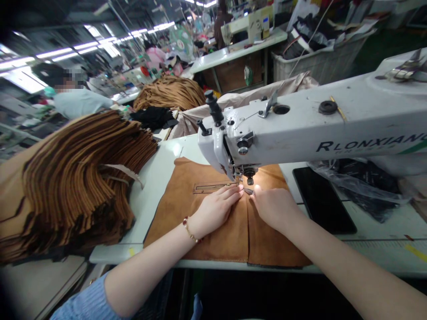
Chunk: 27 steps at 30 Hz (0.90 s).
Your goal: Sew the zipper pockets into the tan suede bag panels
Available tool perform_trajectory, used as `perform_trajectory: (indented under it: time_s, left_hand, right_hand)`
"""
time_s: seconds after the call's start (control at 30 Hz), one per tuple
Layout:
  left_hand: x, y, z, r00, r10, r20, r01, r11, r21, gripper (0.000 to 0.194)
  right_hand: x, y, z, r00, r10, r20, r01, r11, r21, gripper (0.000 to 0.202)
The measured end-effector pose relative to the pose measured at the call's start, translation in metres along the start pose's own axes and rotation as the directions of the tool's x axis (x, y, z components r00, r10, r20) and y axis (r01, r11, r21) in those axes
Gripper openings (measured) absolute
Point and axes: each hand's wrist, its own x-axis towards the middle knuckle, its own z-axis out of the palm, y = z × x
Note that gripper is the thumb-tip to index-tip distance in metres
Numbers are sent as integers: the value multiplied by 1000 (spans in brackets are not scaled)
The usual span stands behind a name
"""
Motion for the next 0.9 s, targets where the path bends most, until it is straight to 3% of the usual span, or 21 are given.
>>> perform_trajectory:
  time_s: [0.13, 0.23, 0.3, 0.37, 0.43, 0.5, 0.57, 0.7, 0.8, 0.9]
  left_hand:
    - [4, 0, -7, 1000, -15, 17, 15, 1000, -2, 41]
    - [3, 0, -5, 1000, -13, -9, 13, 1000, -5, 41]
    - [1, 1, -1, 999, -9, -42, 9, 1000, -6, 42]
    - [-1, 2, 4, 997, -16, -78, 16, 1000, -6, 41]
    - [-2, 3, 8, 993, -32, -111, 32, 999, -7, 39]
    - [-3, 4, 11, 989, -46, -140, 45, 999, -8, 39]
    - [-3, 4, 13, 986, -52, -157, 50, 999, -13, 40]
    - [-6, 3, 16, 984, -67, -163, 61, 997, -39, 42]
    - [-8, 3, 18, 985, -66, -159, 55, 996, -72, 44]
    - [-7, 2, 19, 985, -66, -161, 50, 994, -99, 46]
  right_hand:
    - [-29, 12, -15, 999, 36, 4, -36, 999, 9, 44]
    - [-60, 24, -32, 998, 51, -28, -42, 966, 256, 42]
    - [-76, 30, -47, 988, 90, -122, -21, 879, 477, 36]
    - [-87, 31, -62, 961, 160, -227, 47, 711, 701, 34]
    - [-89, 28, -78, 931, 237, -277, 153, 435, 887, 31]
    - [-86, 22, -94, 914, 297, -275, 242, 145, 959, 24]
    - [-80, 16, -108, 906, 340, -251, 275, -21, 961, 20]
    - [-72, 16, -117, 909, 372, -190, 238, -87, 967, 28]
    - [-76, 23, -105, 877, 453, -159, 219, -84, 972, 41]
    - [-84, 28, -84, 824, 540, -172, 233, -46, 971, 29]
